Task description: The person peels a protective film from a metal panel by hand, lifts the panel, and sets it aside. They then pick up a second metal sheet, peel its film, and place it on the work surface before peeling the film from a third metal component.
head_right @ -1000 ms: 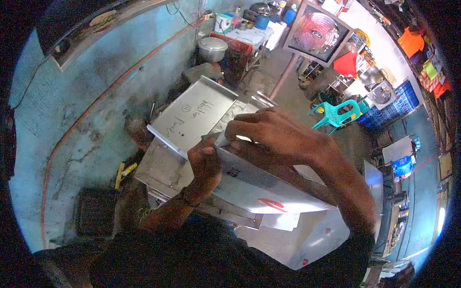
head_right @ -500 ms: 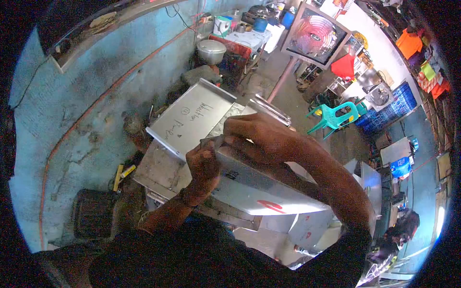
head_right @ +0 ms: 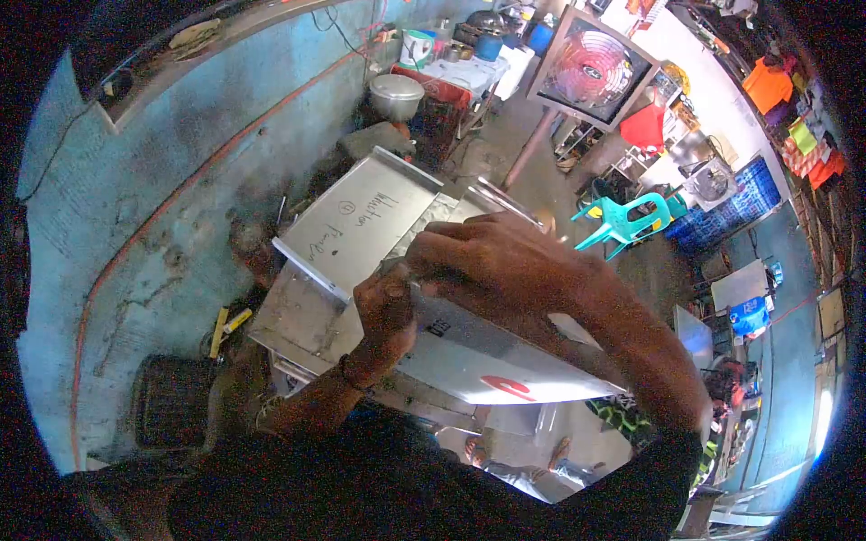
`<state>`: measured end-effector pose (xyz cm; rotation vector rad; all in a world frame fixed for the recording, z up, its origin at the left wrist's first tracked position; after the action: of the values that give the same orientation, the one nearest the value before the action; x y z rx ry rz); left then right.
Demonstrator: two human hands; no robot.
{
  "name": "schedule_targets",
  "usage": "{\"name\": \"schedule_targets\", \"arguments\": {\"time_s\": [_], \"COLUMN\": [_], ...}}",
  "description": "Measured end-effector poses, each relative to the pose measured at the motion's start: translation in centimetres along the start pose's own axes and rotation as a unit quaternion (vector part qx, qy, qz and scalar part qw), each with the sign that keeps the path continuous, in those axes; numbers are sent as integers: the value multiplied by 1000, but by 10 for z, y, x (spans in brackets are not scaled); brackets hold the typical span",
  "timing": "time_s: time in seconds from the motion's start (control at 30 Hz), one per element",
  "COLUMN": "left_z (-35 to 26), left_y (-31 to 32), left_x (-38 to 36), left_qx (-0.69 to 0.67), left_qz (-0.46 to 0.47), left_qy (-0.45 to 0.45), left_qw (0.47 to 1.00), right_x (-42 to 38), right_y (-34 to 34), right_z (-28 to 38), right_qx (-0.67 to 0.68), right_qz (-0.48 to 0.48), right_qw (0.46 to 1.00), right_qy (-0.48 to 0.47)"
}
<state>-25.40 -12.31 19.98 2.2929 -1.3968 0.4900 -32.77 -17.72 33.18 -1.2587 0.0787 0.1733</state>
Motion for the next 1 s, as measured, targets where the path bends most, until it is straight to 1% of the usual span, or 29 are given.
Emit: {"name": "schedule_targets", "arguments": {"time_s": [0.03,0.07,0.1,0.13,0.17,0.2,0.23,0.27,0.33,0.37,0.4,0.43,0.47,0.5,0.53,0.6,0.63,0.7,0.77,0.83,0.87,0.9,0.93,0.97,1.0], "left_z": [1,3,5,8,10,9,8,6,5,11,19,21,21,17,13,-9,-8,6,8,8,13,18,21,22,21], "left_y": [-3,-1,1,-4,-5,-5,-6,-6,1,2,-1,-1,-2,-4,-6,-6,-6,-7,-8,-3,0,1,0,-2,-4], "left_x": [-1,-2,-3,-3,-3,-4,-5,-5,-5,-6,-8,-7,-7,-5,-3,0,0,0,-1,-3,-4,-4,-4,-2,-1], "left_qx": [1,-13,-27,-28,29,85,86,73,59,-44,-147,-148,-97,-46,-46,109,108,77,93,108,20,-69,-69,-14,42], "left_qz": [1,54,107,106,126,145,142,139,137,89,39,38,36,34,34,54,58,69,80,91,84,76,77,76,75], "left_qy": [0,7,14,15,28,39,37,31,28,11,-6,-6,1,8,8,84,85,-5,12,30,13,-5,-4,12,29], "left_qw": [1000,998,994,994,991,985,985,987,988,995,988,988,995,998,998,989,989,995,992,989,996,995,995,997,996], "right_x": [2,1,0,0,2,4,5,6,7,7,7,6,7,7,6,6,4,2,0,-1,-2,-4,-6,-7,-9], "right_y": [-1,-3,-4,-3,-2,-2,-1,2,7,9,9,10,12,12,11,12,12,15,15,17,17,20,24,24,26], "right_z": [0,0,-3,-6,-5,0,4,3,-5,-6,-6,-7,-8,-8,-9,-11,-13,-20,-25,-35,-35,-41,-45,-47,-52], "right_qx": [-6,-6,-5,-5,-7,-24,-39,-38,-7,-8,30,68,67,89,110,115,119,126,132,153,151,240,328,326,301], "right_qz": [11,11,30,51,53,43,31,32,32,32,11,-10,-9,-29,-51,-68,-83,-103,-120,-115,-117,-116,-113,-114,-105], "right_qw": [1000,1000,999,998,998,999,998,998,999,999,999,998,998,996,992,991,989,987,984,979,979,960,933,934,939], "right_qy": [-5,-5,9,22,20,-5,-30,-31,-5,-4,-4,-3,-4,-10,-15,-12,-10,-1,6,66,67,82,96,96,127]}}
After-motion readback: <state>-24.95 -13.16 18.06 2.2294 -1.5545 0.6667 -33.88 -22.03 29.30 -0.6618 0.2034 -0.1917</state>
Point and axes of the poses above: each hand's wrist, its own x-axis towards the middle knuckle, its own y-axis out of the palm, z = x × y, the point moved 7 cm from there along x, towards the middle knuckle, and after that the axes turned 11 degrees about z, right-handed, at the moved point
